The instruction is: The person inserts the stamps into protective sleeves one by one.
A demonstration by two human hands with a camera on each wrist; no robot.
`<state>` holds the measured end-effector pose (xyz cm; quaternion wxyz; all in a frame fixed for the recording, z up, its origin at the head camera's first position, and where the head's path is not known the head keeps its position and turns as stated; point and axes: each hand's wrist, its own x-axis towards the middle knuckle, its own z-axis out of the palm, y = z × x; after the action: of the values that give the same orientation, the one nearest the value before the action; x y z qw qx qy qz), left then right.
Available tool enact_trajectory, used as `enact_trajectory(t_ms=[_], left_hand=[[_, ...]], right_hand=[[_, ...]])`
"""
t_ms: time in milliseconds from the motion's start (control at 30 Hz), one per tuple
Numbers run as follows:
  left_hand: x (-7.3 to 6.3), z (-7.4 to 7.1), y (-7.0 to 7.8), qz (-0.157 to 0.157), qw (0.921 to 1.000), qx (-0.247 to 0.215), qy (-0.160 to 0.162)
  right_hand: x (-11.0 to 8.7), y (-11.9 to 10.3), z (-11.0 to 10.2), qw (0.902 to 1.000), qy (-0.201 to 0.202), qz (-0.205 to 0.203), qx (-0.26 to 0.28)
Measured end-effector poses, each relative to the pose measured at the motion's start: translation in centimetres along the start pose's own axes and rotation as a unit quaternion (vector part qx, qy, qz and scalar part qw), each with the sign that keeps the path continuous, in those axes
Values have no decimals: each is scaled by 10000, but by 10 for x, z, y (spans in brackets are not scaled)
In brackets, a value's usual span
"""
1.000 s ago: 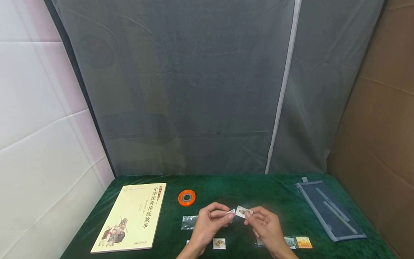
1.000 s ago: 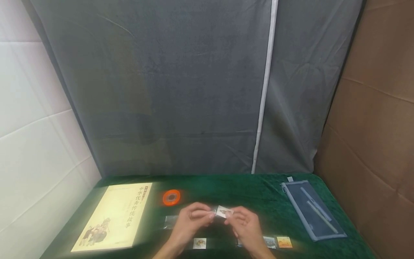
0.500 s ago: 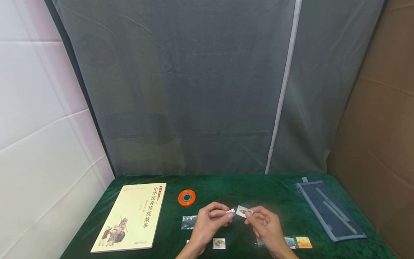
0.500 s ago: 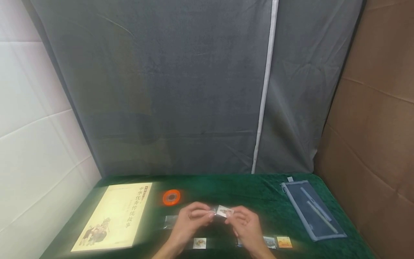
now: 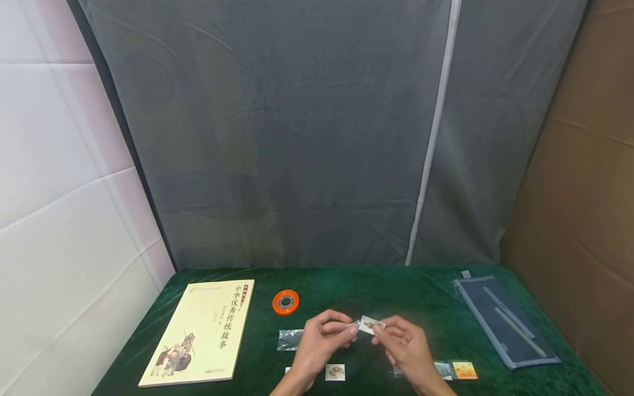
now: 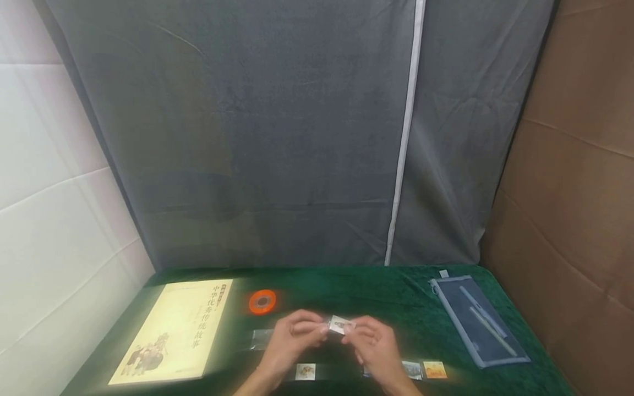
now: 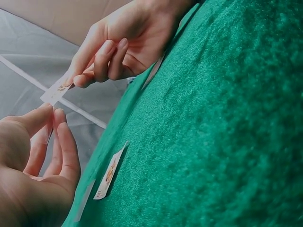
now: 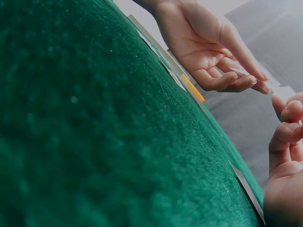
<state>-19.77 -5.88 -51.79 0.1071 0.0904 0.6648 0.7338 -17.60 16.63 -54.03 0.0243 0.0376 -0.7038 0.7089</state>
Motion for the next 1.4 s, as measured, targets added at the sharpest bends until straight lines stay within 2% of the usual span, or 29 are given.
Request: enact_trajectory(t_ms=[333, 567, 867, 1100, 1400], left_hand=[[0, 0, -1, -17, 10000, -26, -40], [0, 0, 0, 8, 10000, -55, -55], [-2, 0, 1, -16, 10000, 48, -77], [-2, 0, 1, -15, 9999, 46, -117], [-2, 0, 2, -6, 9996, 251, -102]], right_hand=[[-1, -1, 0, 9998, 82, 137, -92], [-1, 0, 0, 9999, -114, -12, -6], [-1, 0, -2, 9991, -412, 82, -5], [-2, -1, -3, 9985, -532, 101, -58], [-2, 0, -4, 9982, -582, -113, -94]])
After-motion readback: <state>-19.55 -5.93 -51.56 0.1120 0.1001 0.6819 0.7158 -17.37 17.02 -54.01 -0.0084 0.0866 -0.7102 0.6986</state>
